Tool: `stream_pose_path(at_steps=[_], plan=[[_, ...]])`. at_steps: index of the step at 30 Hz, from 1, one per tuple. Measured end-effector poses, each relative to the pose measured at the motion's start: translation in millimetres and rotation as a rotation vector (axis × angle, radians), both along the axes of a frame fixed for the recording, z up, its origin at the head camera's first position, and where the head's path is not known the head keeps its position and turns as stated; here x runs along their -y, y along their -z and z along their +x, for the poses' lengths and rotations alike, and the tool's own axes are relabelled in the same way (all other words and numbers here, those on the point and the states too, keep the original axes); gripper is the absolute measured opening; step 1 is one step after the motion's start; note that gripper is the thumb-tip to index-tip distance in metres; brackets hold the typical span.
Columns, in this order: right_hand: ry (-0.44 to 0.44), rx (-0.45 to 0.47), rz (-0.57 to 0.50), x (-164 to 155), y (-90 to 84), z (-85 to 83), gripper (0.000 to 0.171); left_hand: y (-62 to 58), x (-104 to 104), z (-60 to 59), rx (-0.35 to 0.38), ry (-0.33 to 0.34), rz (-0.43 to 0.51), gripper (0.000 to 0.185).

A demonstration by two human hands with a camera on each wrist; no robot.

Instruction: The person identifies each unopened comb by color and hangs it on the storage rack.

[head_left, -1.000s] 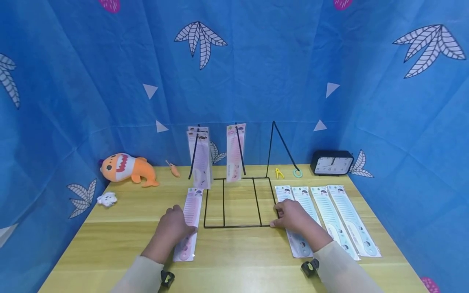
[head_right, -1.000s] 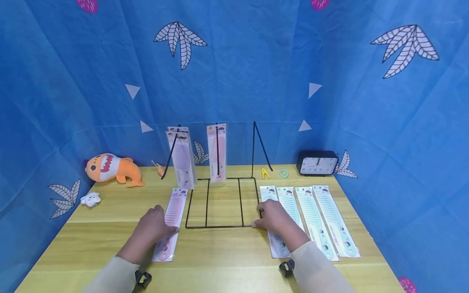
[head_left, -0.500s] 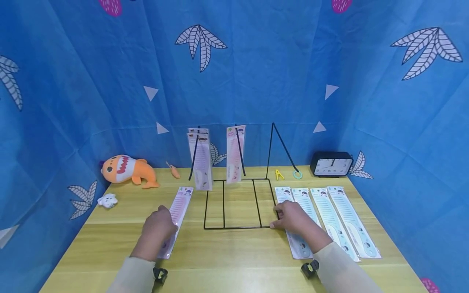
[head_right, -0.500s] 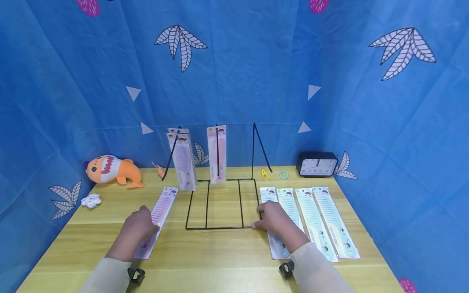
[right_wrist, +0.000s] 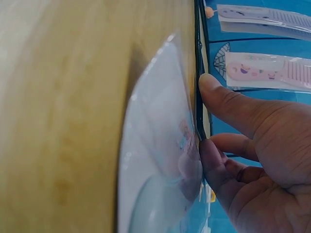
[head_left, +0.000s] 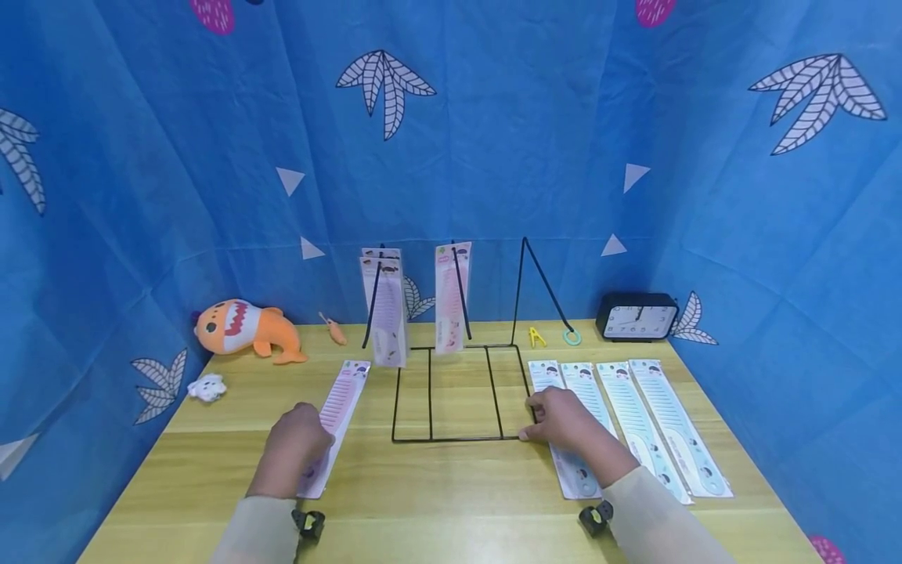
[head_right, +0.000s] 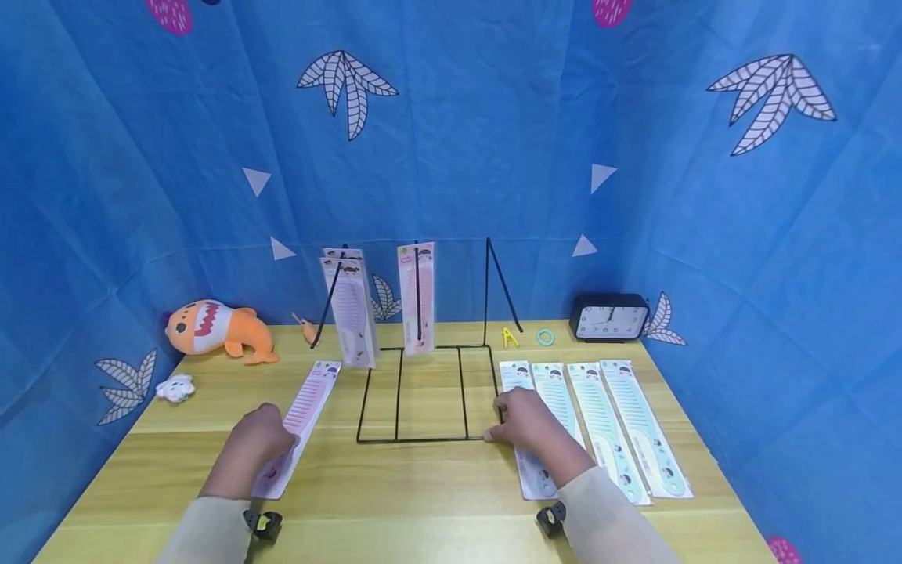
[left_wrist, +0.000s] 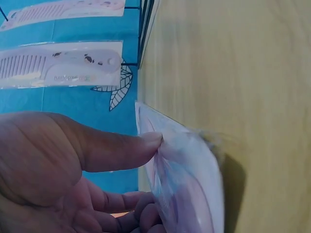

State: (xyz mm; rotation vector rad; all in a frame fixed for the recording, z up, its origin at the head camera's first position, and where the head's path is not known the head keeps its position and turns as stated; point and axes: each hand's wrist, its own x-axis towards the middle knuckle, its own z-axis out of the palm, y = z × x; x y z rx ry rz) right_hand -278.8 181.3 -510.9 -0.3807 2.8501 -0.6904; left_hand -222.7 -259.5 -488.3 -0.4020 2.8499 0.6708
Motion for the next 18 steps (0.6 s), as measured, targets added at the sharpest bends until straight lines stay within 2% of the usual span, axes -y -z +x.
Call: stream_pose_path(at_steps=[6,10,14,18], plan=[[0.005,0.016,-0.002,0.0,-0.9,0.0,0.061,-0.2,10.4,-0.6,0.034,-0.010,0.068,0.043],[-0.003,0.008,0.002,0.1,-1.6,0.2,0.056,-2.9,18.9,-0.7,0.051,-0.017,0.107,0.044],[-0.004,0.008,0.001,0.5,-2.3,0.7,0.042,-6.8,26.7,-1.5,0.057,0.020,0.078,0.033],[0.000,0.010,-0.003,0.8,-2.8,1.5,0.039,-7.8,34.8,-2.9,0.077,0.055,0.082,0.028]])
